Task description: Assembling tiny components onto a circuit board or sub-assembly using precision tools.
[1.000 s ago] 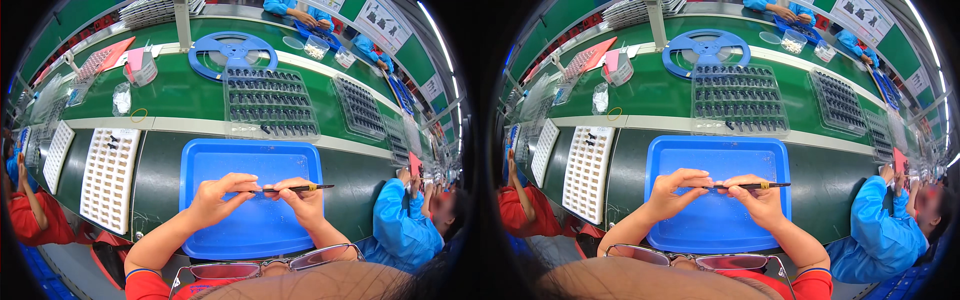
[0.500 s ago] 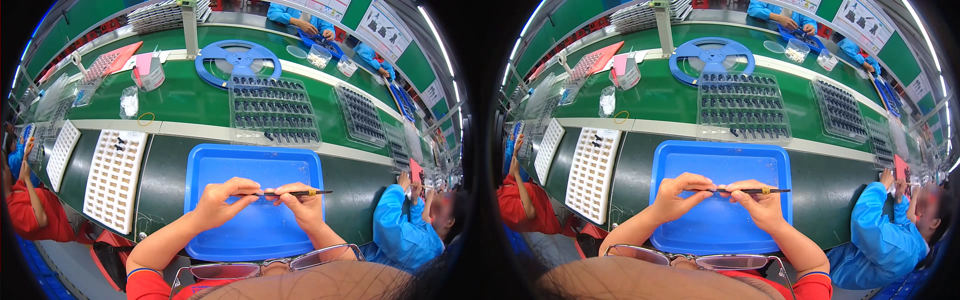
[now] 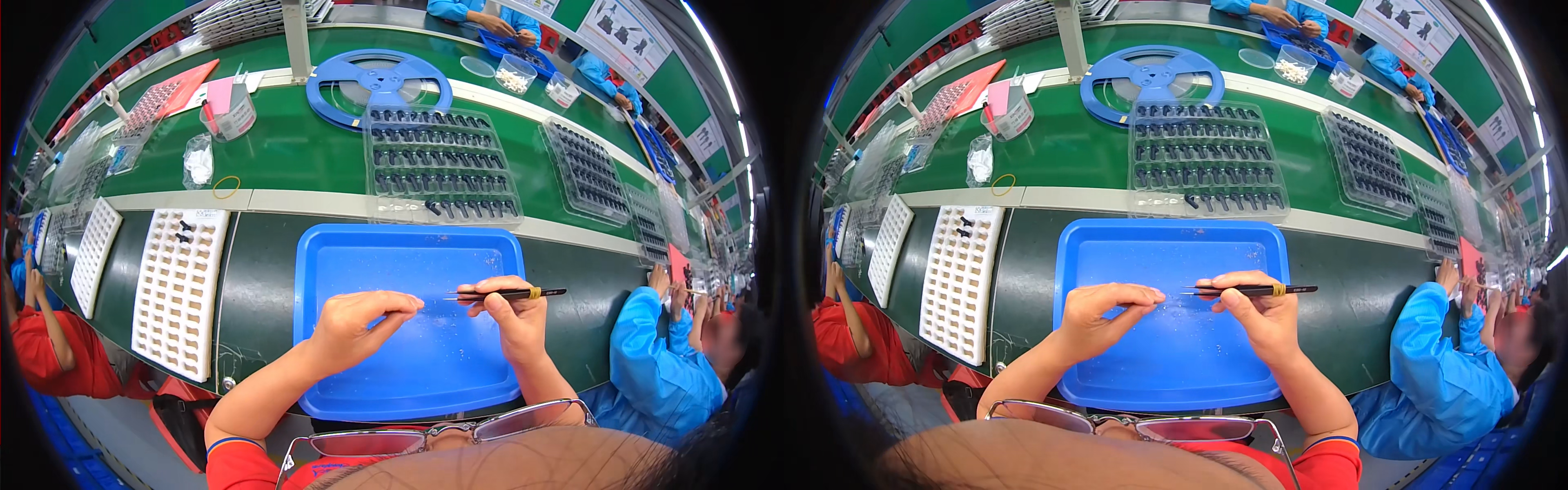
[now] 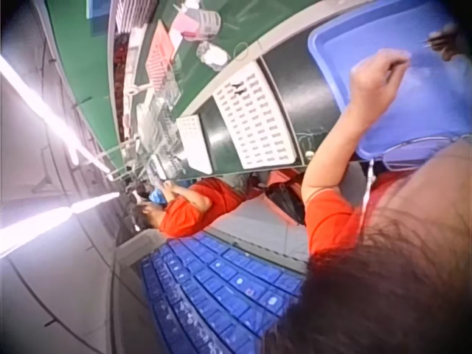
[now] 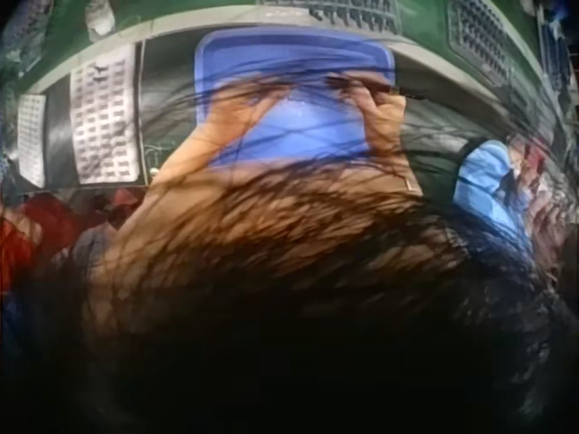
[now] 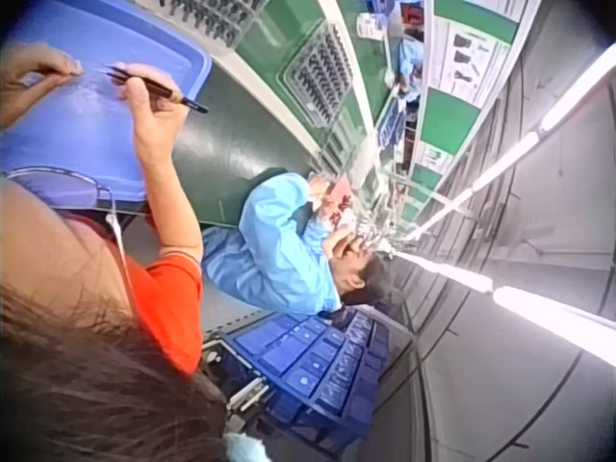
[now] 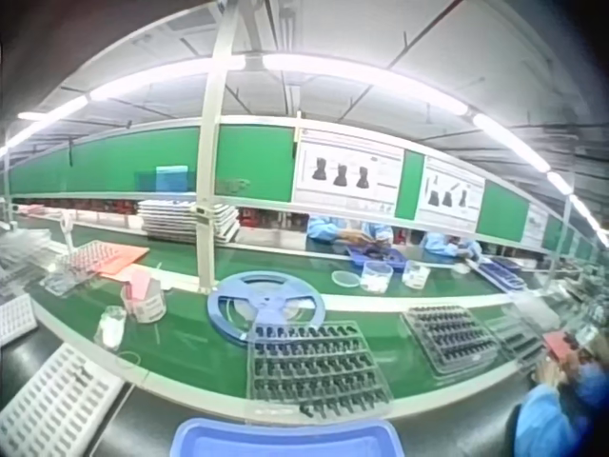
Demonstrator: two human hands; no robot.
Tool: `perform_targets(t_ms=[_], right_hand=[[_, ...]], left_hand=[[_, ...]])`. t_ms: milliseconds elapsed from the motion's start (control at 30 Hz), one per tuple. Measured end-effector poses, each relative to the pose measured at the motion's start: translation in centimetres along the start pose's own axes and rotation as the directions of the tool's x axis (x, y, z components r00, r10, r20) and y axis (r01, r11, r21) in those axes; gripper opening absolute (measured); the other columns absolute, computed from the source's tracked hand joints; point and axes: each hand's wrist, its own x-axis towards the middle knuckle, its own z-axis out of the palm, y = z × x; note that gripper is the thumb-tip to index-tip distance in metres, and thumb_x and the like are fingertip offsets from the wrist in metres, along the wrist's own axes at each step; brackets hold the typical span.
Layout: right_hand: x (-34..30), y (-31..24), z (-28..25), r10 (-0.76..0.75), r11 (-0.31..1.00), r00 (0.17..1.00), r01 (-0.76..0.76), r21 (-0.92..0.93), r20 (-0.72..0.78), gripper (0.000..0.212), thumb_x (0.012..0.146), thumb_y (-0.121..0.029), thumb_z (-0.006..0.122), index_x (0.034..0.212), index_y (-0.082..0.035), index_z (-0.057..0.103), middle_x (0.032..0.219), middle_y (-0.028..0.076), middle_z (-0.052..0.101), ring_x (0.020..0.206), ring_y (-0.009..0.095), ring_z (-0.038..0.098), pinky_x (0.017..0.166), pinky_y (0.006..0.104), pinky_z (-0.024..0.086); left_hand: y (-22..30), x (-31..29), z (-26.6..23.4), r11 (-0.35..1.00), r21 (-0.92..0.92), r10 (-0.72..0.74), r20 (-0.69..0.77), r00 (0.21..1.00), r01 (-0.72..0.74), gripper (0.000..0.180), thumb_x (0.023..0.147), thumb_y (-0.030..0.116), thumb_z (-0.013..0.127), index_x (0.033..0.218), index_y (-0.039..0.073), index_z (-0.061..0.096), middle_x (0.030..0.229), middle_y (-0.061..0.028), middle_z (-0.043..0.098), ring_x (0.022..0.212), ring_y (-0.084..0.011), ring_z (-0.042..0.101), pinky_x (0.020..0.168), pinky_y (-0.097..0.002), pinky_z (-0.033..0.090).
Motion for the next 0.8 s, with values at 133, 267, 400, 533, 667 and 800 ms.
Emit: perform_targets(t_ms=[133, 267, 400, 533, 667, 800], right_hand=[[-0.2, -0.1, -0.4, 0.061, 0.998, 0.998, -0.061, -0.036, 0.002, 0.018, 0.091, -0.009, 0.063, 0.105, 0.002, 0.063, 0.102, 0.018, 0.068, 0.092, 0.023, 0.068, 0.074, 0.0305, 0.054], [0.4, -0.2, -0.6, 0.15, 0.983, 0.988, -0.147, -0.109, 0.023, 0.018, 0.092, -0.009, 0.063, 0.105, 0.002, 0.064, 0.101, 0.014, 0.069, 0.092, 0.019, 0.067, 0.076, 0.0288, 0.053], [0.8, 0.0, -0.6, 0.212, 0.964, 0.977, -0.202, -0.175, 0.039, 0.017, 0.092, -0.01, 0.062, 0.105, 0.002, 0.065, 0.098, 0.011, 0.069, 0.09, 0.016, 0.066, 0.077, 0.0279, 0.053], [1.4, 0.5, -1.0, 0.213, 0.946, 0.977, -0.201, -0.255, 0.02, 0.018, 0.092, -0.011, 0.063, 0.105, 0.001, 0.065, 0.099, 0.012, 0.069, 0.089, 0.017, 0.067, 0.075, 0.0279, 0.053], [1.9, 1.6, -1.5, 0.217, 0.927, 0.976, -0.205, -0.314, 0.001, 0.017, 0.092, -0.012, 0.062, 0.104, 0.0, 0.065, 0.097, 0.011, 0.069, 0.087, 0.016, 0.068, 0.074, 0.0272, 0.053], [2.1, 2.3, -1.6, 0.233, 0.911, 0.972, -0.222, -0.348, -0.009, 0.017, 0.093, -0.013, 0.062, 0.103, 0.0, 0.065, 0.095, 0.009, 0.069, 0.085, 0.016, 0.068, 0.073, 0.0261, 0.052]], left_hand=[[0.3, 0.0, 0.3, 1.0, -0.002, 0.002, -0.049, 0.999, -0.002, 0.029, 0.08, -0.007, 0.07, 0.107, 0.0, 0.061, 0.095, -0.0116, 0.072, 0.091, -0.0221, 0.071, 0.078, -0.0289, 0.057], [-0.1, 0.2, 0.2, 0.995, 0.067, 0.078, -0.033, 0.996, -0.075, 0.038, 0.08, -0.006, 0.07, 0.114, 0.0, 0.056, 0.095, -0.0105, 0.073, 0.092, -0.021, 0.071, 0.077, -0.0286, 0.057], [0.3, 0.1, 0.3, 0.997, 0.063, 0.035, -0.028, 0.999, -0.034, 0.03, 0.08, -0.005, 0.071, 0.107, 0.001, 0.062, 0.094, -0.0103, 0.073, 0.089, -0.0214, 0.072, 0.076, -0.029, 0.057], [0.2, 0.3, 0.2, 0.984, 0.155, 0.082, 0.018, 0.996, -0.084, 0.021, 0.079, -0.005, 0.071, 0.098, 0.002, 0.067, 0.092, -0.01, 0.073, 0.086, -0.022, 0.072, 0.074, -0.0295, 0.058], [0.0, 0.1, 0.1, 0.988, 0.132, 0.087, -0.041, 0.995, -0.081, 0.016, 0.079, -0.005, 0.071, 0.092, 0.004, 0.07, 0.091, -0.0098, 0.073, 0.084, -0.0226, 0.072, 0.073, -0.0293, 0.058], [-0.2, 0.1, 0.2, 0.988, 0.129, 0.086, -0.053, 0.995, -0.079, 0.017, 0.079, -0.005, 0.071, 0.094, 0.003, 0.07, 0.091, -0.0098, 0.073, 0.084, -0.0227, 0.072, 0.072, -0.0293, 0.058]])
